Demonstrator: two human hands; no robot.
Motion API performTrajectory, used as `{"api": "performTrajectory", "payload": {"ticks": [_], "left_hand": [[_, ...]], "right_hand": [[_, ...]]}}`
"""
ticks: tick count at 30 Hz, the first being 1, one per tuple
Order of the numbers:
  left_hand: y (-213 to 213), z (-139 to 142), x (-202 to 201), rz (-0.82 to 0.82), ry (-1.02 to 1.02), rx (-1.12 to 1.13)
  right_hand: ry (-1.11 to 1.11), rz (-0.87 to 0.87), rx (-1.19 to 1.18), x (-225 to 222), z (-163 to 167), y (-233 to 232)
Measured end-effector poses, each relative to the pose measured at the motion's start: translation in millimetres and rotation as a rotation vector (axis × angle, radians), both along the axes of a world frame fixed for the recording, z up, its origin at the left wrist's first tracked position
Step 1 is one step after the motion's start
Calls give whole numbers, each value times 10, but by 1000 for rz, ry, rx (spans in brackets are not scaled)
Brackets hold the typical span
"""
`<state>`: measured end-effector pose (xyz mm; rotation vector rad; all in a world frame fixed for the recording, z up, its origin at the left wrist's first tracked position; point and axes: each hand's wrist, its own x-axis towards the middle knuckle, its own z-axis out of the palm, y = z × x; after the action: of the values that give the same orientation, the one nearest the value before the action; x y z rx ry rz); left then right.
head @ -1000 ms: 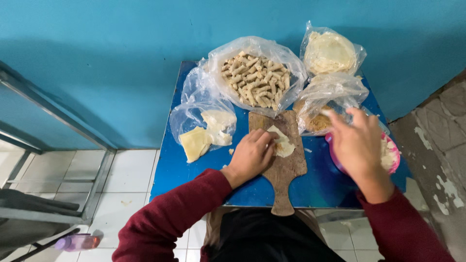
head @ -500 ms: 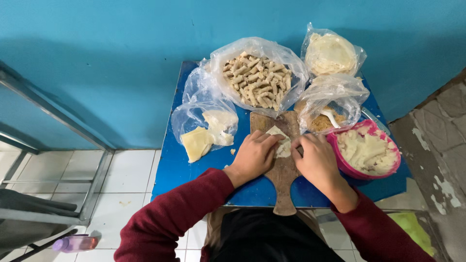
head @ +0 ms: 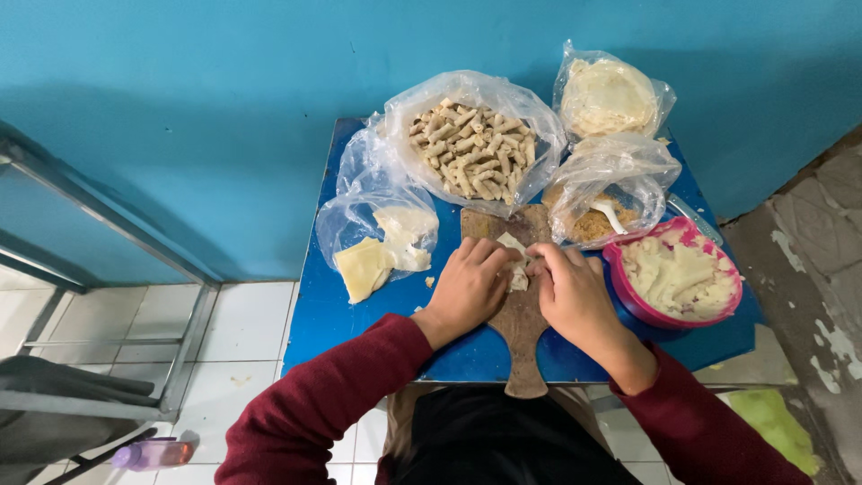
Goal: The person lays thin dough sheets on a wooden board, spoons brown powder filling from a plastic bag onto a sheet, folds and rolls the sheet by hand, and places the finished roll into a pink bowl, repeating the cycle with more sheets.
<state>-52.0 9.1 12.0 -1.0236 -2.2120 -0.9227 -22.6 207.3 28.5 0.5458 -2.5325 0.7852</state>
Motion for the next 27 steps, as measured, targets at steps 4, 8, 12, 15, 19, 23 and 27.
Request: {"api": "performTrajectory", "payload": {"ticks": [4, 8, 12, 15, 19, 23, 27], "left_hand": [[0, -45, -21, 32, 25, -73], [-16, -49, -70, 35, -19, -96], [-108, 40, -84, -17, -60, -182], [-138, 108, -50, -51, -125, -200], [-86, 101, -65, -18, -131, -259], [-1, 3, -181, 53, -95, -280], [4, -36, -294, 87, -190, -263]], "right_hand": [[-66, -58, 169, 12, 9, -3], [61, 30, 215, 56, 27, 21], [96, 98, 314, 56, -5, 70], [136, 136, 388, -41, -75, 116], [-16, 99, 369, -265, -186, 131], [-68, 130, 208, -466, -197, 151], [-104, 124, 240, -513, -131, 110]]}}
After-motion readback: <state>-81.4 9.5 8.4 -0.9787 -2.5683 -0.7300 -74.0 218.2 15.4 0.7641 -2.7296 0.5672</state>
